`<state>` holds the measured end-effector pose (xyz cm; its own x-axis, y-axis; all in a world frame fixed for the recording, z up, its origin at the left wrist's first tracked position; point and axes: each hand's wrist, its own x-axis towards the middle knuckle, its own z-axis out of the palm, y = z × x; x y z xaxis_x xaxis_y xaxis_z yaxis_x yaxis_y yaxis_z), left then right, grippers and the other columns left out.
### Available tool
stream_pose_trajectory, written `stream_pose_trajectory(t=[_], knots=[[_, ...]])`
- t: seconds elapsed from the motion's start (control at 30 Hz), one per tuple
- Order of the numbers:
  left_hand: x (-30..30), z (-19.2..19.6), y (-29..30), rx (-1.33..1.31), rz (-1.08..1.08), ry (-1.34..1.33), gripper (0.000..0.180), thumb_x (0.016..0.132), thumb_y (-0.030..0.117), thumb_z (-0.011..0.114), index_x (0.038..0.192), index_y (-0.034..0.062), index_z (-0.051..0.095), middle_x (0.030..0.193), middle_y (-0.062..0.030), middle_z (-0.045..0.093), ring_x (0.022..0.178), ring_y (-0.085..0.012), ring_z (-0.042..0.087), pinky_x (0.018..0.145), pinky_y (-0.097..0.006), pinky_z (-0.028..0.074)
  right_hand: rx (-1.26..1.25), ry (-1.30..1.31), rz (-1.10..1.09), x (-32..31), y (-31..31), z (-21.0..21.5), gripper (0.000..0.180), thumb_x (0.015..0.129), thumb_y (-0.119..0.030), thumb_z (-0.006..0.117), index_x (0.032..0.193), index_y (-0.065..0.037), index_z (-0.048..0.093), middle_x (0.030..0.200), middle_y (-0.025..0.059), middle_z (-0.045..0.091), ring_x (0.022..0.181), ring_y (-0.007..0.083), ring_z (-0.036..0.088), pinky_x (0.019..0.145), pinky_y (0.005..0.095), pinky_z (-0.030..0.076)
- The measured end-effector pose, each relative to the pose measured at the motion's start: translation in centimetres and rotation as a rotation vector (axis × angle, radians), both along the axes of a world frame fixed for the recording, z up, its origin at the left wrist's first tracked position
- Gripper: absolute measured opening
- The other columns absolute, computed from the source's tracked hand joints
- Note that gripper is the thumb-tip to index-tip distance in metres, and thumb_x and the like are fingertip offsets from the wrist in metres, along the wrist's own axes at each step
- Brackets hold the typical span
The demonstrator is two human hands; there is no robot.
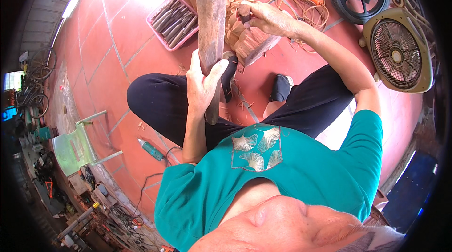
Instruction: The person sits on the floor and carves a wooden sculpture using a chisel and mallet. They repeatedly strike the chisel to shape the wood and occasionally adjust the tool and workpiece.
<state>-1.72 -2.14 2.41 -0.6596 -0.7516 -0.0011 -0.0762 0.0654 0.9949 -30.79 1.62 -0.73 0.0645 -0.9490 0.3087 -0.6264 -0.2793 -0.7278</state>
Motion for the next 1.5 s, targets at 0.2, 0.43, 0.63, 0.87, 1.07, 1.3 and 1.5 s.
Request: stream_pose_trajectory(t=[0.2, 0.43, 0.63, 0.87, 1.07, 1.3, 1.5], knots=[[-0.1, 0.6, 0.4, -0.017, 0.014, 0.043, 0.037, 0.094, 0.014, 0.073, 0.123, -0.0008, 0.055, 0.093, -0.0072, 0.068, 0.072, -0.0078, 0.059, 0.064, -0.026, 0.051, 0.071, 0.047, 0.008, 0.5, 0.1, 0.8, 0.029, 0.085, 0.001, 0.060, 0.112, -0.007, 0.054, 0.099, 0.0126, 0.063, 0.095, 0.0306, 0.065, 0.082, 0.0424, 0.050], [-0.1, 0.7, 1.6, -0.081, 0.116, 0.296, 0.034, 0.094, 0.006, 0.070, 0.119, -0.0015, 0.049, 0.084, -0.0072, 0.067, 0.065, -0.0093, 0.061, 0.057, -0.026, 0.051, -0.103, 0.180, -0.009, 1.3, -0.1, 0.4, 0.031, 0.078, 0.015, 0.055, 0.103, -0.003, 0.054, 0.087, 0.0116, 0.059, 0.082, 0.0276, 0.061, 0.073, 0.0393, 0.052], [-0.6, 1.0, 0.4, -0.275, -0.119, -0.169, 0.047, 0.092, 0.021, 0.075, 0.128, -0.0027, 0.054, 0.095, -0.0138, 0.073, 0.085, -0.0233, 0.071, 0.082, -0.038, 0.056, -0.265, 0.371, 0.066, 1.3, -0.3, 0.4, 0.040, 0.088, -0.004, 0.067, 0.127, -0.003, 0.057, 0.105, 0.0187, 0.068, 0.097, 0.0310, 0.070, 0.085, 0.0427, 0.051], [0.1, 1.8, 1.8, -0.036, 0.013, 0.201, 0.042, 0.093, 0.011, 0.072, 0.126, -0.0025, 0.049, 0.092, -0.0085, 0.068, 0.073, -0.0108, 0.064, 0.063, -0.028, 0.052, -0.018, 0.110, 0.098, 0.7, 0.0, 0.0, 0.046, 0.089, -0.004, 0.066, 0.133, -0.001, 0.052, 0.099, 0.0198, 0.068, 0.090, 0.0328, 0.070, 0.082, 0.0441, 0.051], [-1.4, -0.1, 0.9, -0.379, -0.061, -0.138, 0.045, 0.095, 0.019, 0.070, 0.131, -0.0017, 0.052, 0.101, -0.0106, 0.069, 0.077, -0.0167, 0.062, 0.067, -0.031, 0.052, -0.179, 0.168, 0.035, 2.0, -0.3, 0.7, 0.035, 0.085, -0.001, 0.066, 0.119, -0.003, 0.055, 0.102, 0.0183, 0.066, 0.095, 0.0332, 0.070, 0.081, 0.0441, 0.054], [0.1, 0.4, 0.4, 0.071, -0.039, 0.019, 0.026, 0.097, 0.016, 0.069, 0.115, 0.0028, 0.056, 0.079, -0.0021, 0.060, 0.066, -0.0075, 0.057, 0.056, -0.024, 0.047, 0.083, 0.065, 0.018, 0.8, 1.0, 1.4, 0.027, 0.086, -0.001, 0.070, 0.108, -0.004, 0.055, 0.095, 0.0111, 0.060, 0.096, 0.0259, 0.061, 0.084, 0.0388, 0.051], [0.8, 2.3, -0.5, 0.062, -0.007, 0.083, 0.018, 0.098, 0.012, 0.062, 0.110, 0.0021, 0.052, 0.076, -0.0043, 0.058, 0.053, -0.0099, 0.054, 0.048, -0.024, 0.047, 0.070, -0.014, -0.055, 0.4, 4.1, 2.5, 0.029, 0.091, -0.009, 0.069, 0.117, -0.013, 0.058, 0.110, 0.0044, 0.066, 0.103, 0.0229, 0.067, 0.090, 0.0379, 0.051]])
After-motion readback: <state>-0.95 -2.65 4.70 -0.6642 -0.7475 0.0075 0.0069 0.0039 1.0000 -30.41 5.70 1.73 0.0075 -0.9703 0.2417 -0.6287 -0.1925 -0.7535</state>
